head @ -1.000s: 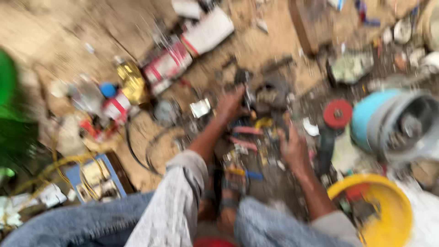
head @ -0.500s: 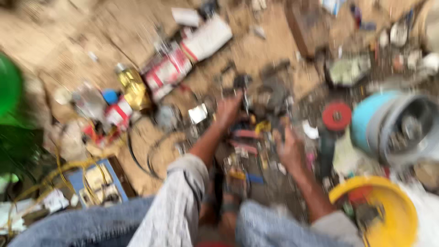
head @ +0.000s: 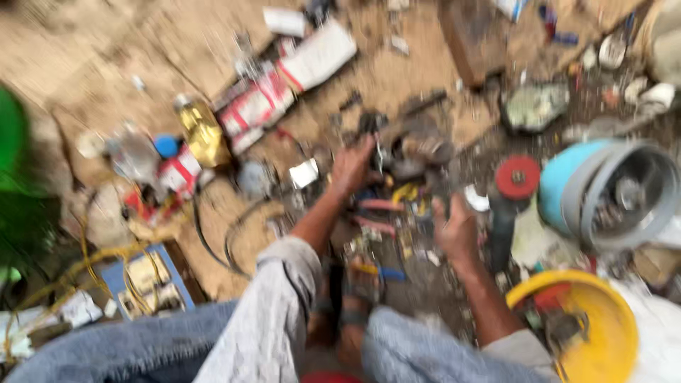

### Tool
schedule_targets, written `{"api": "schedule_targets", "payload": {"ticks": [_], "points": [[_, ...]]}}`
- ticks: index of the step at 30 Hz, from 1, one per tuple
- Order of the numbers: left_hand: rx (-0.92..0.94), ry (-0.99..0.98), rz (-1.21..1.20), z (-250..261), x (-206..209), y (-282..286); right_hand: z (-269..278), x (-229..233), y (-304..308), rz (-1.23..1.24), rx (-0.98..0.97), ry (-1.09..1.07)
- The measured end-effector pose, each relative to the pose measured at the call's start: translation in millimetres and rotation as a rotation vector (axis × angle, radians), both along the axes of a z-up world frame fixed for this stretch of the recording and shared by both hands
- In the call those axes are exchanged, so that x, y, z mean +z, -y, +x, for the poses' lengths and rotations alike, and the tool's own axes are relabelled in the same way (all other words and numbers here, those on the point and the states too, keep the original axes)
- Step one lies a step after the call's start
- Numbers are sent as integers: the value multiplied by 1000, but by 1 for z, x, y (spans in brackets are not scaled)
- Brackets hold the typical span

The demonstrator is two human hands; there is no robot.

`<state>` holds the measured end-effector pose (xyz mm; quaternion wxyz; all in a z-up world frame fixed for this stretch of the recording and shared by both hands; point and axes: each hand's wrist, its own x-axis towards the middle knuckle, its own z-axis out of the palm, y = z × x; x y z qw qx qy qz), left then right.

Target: The person sits on the floor and uses a hammer to strike a metal component held in a vise. They then use a screwdriver to manipulate a small cylindrical part, likely a bearing or seal, before placing it into a yellow basin.

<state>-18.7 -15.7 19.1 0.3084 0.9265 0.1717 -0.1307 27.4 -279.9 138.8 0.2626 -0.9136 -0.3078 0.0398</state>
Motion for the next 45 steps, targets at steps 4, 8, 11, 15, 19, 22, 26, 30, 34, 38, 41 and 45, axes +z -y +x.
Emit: {"api": "schedule_targets", "payload": {"ticks": [4,8,11,15,19,22,26,30,34,38,41,45], "points": [[33,342,13,14,-19,-5,10,12,22,262,30,37],[11,351,16,-6,-20,3,-16,3,-4,29,39,-155],[-14,451,78,14,-2,-12,-11,-2,-33,-123,19,-179],[43,444,12,-9,-18,6,-32,6,-5,-77,50,-56],[75,380,7,16,-12,-10,-2,35,-11,254,82,11],[90,409,-12,-2,-2,2,-6,34,-18,169,75,-15],[52,411,64,11,17,-8,-3,7,-23,-182,-122,-266],[105,409,8,-7,2,6,-8,7,10,25,14,95],[101,345,-36,14,-4,-8,10,33,9,206,-43,55],[107,393,-1,-15,-16,11,-18,22,-8,-28,-2,-99],[16,424,115,19,-10,-11,-1,4,-37,-216,-44,-172],[130,371,-87,2,-17,2,-10,27,-12,-86,52,234]]}}
